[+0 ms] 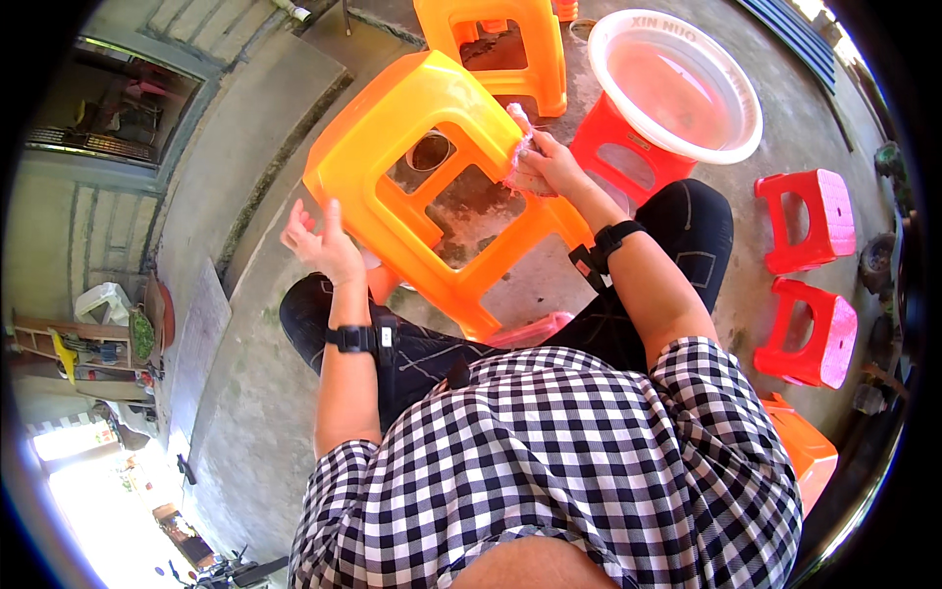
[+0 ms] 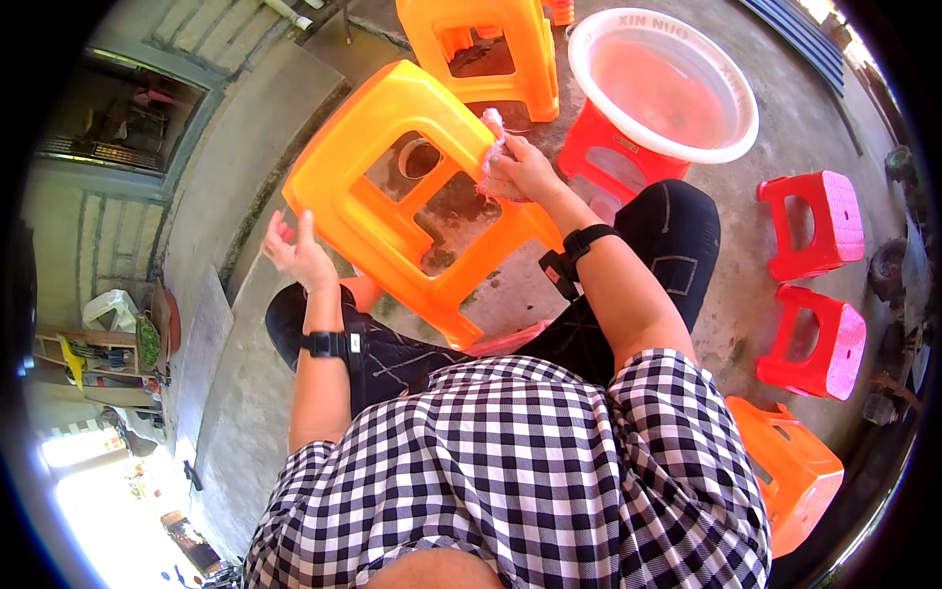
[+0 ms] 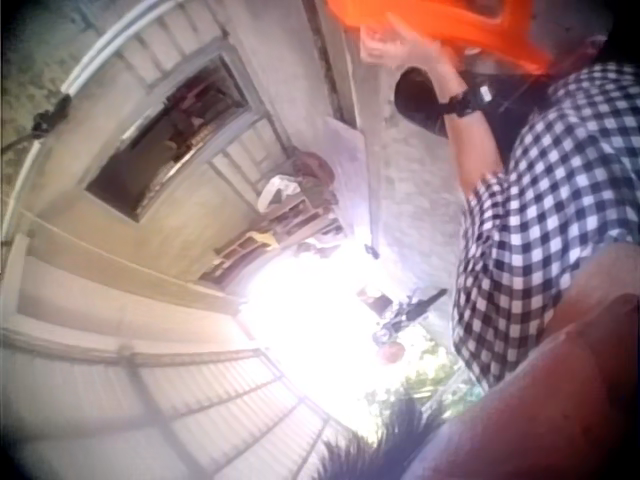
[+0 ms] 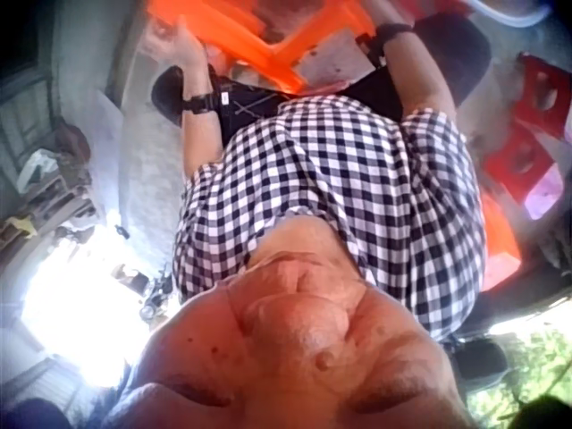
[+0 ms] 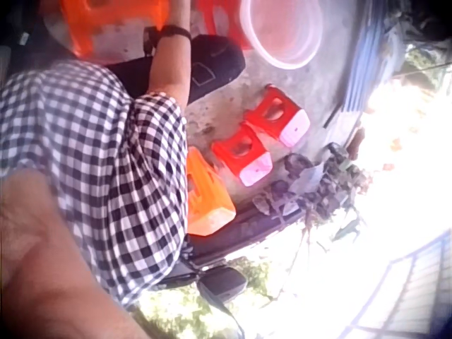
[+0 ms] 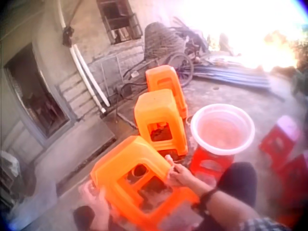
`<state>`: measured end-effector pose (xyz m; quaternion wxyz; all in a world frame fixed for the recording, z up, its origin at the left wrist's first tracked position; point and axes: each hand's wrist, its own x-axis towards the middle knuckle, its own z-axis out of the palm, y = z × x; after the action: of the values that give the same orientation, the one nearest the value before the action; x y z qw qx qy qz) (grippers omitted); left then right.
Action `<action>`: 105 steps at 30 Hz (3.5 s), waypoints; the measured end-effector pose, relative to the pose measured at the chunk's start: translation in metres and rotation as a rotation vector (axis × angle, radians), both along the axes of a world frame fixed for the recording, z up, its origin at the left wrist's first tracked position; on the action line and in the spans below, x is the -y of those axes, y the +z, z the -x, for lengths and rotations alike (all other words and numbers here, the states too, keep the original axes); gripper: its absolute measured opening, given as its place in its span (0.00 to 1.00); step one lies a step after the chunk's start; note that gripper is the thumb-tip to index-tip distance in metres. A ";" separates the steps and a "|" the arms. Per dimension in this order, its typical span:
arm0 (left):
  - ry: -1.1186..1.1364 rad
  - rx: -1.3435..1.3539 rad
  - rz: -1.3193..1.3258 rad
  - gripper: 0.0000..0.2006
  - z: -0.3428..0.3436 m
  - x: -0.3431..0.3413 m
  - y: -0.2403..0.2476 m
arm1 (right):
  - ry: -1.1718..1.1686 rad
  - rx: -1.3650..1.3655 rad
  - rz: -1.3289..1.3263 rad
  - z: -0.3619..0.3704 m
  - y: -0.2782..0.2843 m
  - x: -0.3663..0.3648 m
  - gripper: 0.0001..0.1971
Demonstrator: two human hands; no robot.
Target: The person cleans orange and red plastic stools by wiping them with a damp cloth and rinsing them with water from a basin.
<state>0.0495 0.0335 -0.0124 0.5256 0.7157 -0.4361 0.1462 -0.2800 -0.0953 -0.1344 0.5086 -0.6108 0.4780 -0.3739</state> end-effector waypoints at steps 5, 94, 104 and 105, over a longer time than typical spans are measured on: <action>-0.813 -0.831 -0.443 0.20 0.084 -0.002 0.033 | -0.010 0.026 -0.119 0.012 -0.007 -0.013 0.28; -1.006 -1.706 0.067 0.47 -0.004 -0.012 -0.001 | -0.097 -0.793 0.029 0.035 -0.052 0.013 0.28; -0.933 -1.706 0.171 0.40 0.002 -0.012 0.006 | -0.165 -0.836 0.079 0.001 0.008 -0.064 0.20; -0.921 -1.707 0.179 0.40 0.002 -0.013 0.006 | -0.127 -0.811 0.055 -0.003 0.008 -0.076 0.20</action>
<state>0.0471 0.0467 -0.0061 0.7229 0.2977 -0.1329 -0.6092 -0.2768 -0.0193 -0.1264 0.2383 -0.6913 0.6663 -0.1464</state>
